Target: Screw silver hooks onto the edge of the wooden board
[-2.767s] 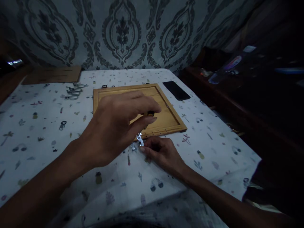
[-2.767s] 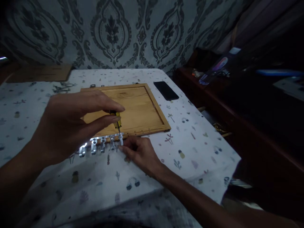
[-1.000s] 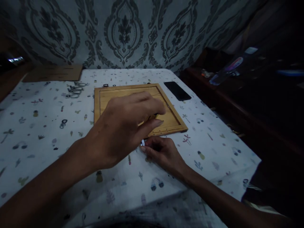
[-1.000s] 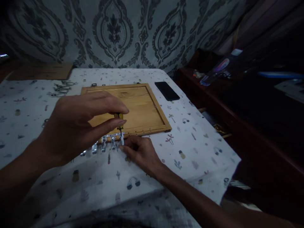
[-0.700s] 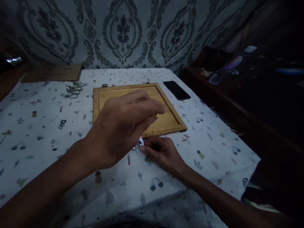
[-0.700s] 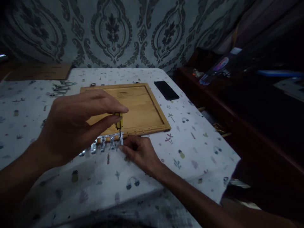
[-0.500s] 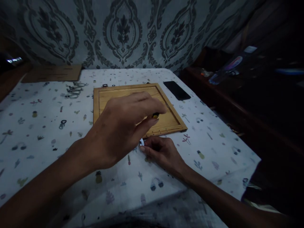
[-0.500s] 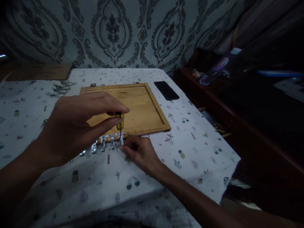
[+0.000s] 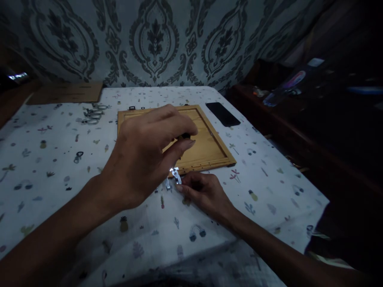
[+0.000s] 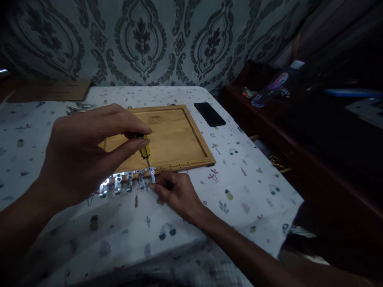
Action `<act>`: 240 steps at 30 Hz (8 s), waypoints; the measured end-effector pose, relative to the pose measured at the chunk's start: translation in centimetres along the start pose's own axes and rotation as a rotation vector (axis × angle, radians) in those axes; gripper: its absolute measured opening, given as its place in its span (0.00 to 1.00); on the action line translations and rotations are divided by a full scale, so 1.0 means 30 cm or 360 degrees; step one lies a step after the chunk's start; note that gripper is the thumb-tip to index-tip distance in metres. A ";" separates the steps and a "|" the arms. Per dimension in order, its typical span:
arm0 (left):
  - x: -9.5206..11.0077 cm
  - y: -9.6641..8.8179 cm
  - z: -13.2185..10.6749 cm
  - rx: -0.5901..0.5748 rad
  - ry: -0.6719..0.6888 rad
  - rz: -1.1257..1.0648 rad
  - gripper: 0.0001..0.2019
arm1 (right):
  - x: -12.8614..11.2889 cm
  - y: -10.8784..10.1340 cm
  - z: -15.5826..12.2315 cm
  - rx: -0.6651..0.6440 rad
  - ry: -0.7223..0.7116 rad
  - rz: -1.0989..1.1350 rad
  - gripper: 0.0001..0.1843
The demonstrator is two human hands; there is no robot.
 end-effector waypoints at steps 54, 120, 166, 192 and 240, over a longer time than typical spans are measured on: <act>0.013 0.050 -0.019 -0.0007 -0.0121 -0.0288 0.07 | -0.005 -0.021 0.011 -0.0103 -0.0266 -0.0243 0.11; 0.015 0.024 -0.008 -0.0099 -0.0049 -0.0203 0.06 | 0.013 -0.022 0.007 -0.0145 -0.0192 -0.0074 0.13; 0.006 0.028 -0.013 -0.0159 0.0035 -0.0141 0.08 | -0.004 -0.013 0.007 -0.0087 -0.0060 -0.0111 0.17; 0.007 0.037 -0.017 -0.0146 0.0035 -0.0104 0.07 | -0.014 -0.011 0.004 -0.0054 -0.0081 -0.0134 0.14; 0.002 0.038 -0.023 0.0053 0.0132 0.0364 0.04 | -0.011 -0.009 0.003 -0.0100 -0.0114 -0.0076 0.13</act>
Point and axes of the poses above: each hand's wrist, its own z-axis towards the middle knuckle, its own y-axis out of the palm, x = y × z, the point moved 1 cm from there along z, towards the middle knuckle, and after that the axes turned 10 degrees about z, right-handed, at the moved point
